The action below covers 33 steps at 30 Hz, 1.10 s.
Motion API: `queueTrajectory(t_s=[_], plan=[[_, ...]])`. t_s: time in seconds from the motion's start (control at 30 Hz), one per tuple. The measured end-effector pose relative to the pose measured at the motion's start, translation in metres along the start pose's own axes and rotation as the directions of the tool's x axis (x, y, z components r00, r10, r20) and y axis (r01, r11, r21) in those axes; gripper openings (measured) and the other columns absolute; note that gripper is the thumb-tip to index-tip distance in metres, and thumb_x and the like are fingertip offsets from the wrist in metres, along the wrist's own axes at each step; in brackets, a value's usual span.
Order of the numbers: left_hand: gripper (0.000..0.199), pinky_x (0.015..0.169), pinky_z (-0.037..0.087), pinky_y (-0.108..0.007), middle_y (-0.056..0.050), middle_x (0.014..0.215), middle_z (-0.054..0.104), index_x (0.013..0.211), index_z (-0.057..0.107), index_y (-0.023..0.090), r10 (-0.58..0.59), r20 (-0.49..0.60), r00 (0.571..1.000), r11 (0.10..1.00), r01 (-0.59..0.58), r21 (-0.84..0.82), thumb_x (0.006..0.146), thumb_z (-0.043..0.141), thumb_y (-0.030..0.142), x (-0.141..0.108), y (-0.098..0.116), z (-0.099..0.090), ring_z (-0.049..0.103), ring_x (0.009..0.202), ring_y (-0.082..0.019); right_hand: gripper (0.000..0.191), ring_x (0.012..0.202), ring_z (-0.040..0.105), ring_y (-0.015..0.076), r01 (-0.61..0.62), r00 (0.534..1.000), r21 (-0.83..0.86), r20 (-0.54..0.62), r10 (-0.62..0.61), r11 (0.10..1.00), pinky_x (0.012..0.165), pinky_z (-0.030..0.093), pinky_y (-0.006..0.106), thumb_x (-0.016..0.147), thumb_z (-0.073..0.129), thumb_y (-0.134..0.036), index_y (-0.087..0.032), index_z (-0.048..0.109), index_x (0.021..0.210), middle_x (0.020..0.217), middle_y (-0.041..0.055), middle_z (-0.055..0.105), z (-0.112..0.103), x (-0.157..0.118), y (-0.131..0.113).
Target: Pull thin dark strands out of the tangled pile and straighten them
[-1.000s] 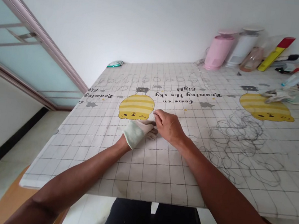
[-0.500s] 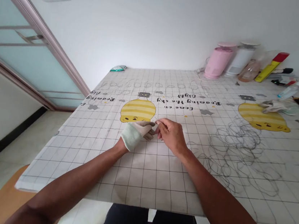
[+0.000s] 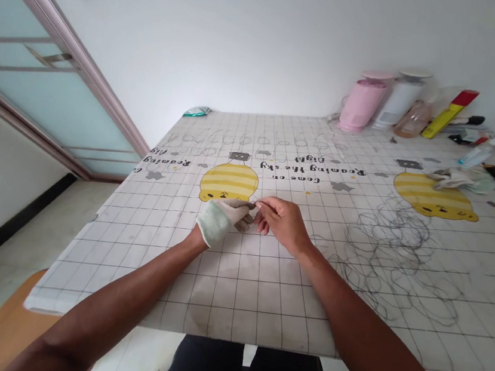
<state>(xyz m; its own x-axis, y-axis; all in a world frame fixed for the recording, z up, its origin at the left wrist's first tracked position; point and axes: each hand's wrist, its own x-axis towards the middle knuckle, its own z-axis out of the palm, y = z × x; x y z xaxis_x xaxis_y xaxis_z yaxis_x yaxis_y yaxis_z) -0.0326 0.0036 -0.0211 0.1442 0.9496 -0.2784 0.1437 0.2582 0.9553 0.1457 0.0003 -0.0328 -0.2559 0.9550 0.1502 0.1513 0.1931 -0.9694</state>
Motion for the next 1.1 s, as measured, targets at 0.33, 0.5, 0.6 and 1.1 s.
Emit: queueTrajectory(t_s=[0.33, 0.5, 0.6, 1.1], plan=[[0.022, 0.054, 0.047, -0.023, -0.002, 0.072, 0.068, 0.100, 0.074, 0.013, 0.074, 0.014, 0.997, 0.991, -0.072, -0.110, 0.097, 0.053, 0.016, 0.000, 0.004, -0.007, 0.060, 0.053, -0.009, 0.046, 0.062, 0.069, 0.0189, 0.033, 0.999, 0.029, -0.029, -0.032, 0.999, 0.051, 0.054, 0.030, 0.102, 0.054, -0.061, -0.018, 0.071, 0.099, 0.078, 0.0072, 0.073, 0.003, -0.007, -0.007], [0.018, 0.055, 0.047, -0.025, -0.002, 0.072, 0.065, 0.104, 0.072, 0.009, 0.022, 0.245, 0.969, 0.965, 0.043, -0.259, 0.094, 0.065, 0.022, 0.000, -0.001, -0.014, 0.057, 0.051, -0.010, 0.042, 0.076, 0.067, 0.0192, 0.080, 0.996, 0.141, -0.049, -0.073, 0.987, 0.058, 0.055, 0.030, 0.098, 0.067, -0.056, -0.020, 0.070, 0.118, 0.089, 0.0069, 0.072, -0.008, -0.005, -0.018], [0.030, 0.053, 0.044, -0.025, -0.003, 0.071, 0.064, 0.103, 0.072, 0.007, 0.031, 0.387, 0.921, 0.959, 0.081, -0.272, 0.087, 0.077, 0.032, -0.002, -0.008, -0.014, 0.058, 0.052, -0.010, 0.038, 0.065, 0.060, 0.0152, 0.095, 0.994, 0.119, -0.060, -0.088, 0.988, 0.053, 0.050, 0.028, 0.095, 0.070, -0.055, -0.021, 0.073, 0.113, 0.077, 0.0022, 0.065, -0.013, -0.003, -0.018], [0.042, 0.072, 0.054, -0.027, -0.002, 0.088, 0.076, 0.111, 0.078, 0.023, 0.112, 0.023, 0.993, 0.941, -0.113, 0.319, 0.102, 0.048, 0.051, -0.017, 0.017, -0.012, 0.064, 0.060, -0.013, 0.027, 0.055, 0.049, 0.0123, 0.187, 0.830, -0.585, -0.335, -0.446, 0.789, 0.055, 0.038, 0.028, 0.093, 0.062, -0.027, -0.021, 0.056, 0.067, 0.060, -0.0018, 0.058, -0.007, -0.001, -0.009]])
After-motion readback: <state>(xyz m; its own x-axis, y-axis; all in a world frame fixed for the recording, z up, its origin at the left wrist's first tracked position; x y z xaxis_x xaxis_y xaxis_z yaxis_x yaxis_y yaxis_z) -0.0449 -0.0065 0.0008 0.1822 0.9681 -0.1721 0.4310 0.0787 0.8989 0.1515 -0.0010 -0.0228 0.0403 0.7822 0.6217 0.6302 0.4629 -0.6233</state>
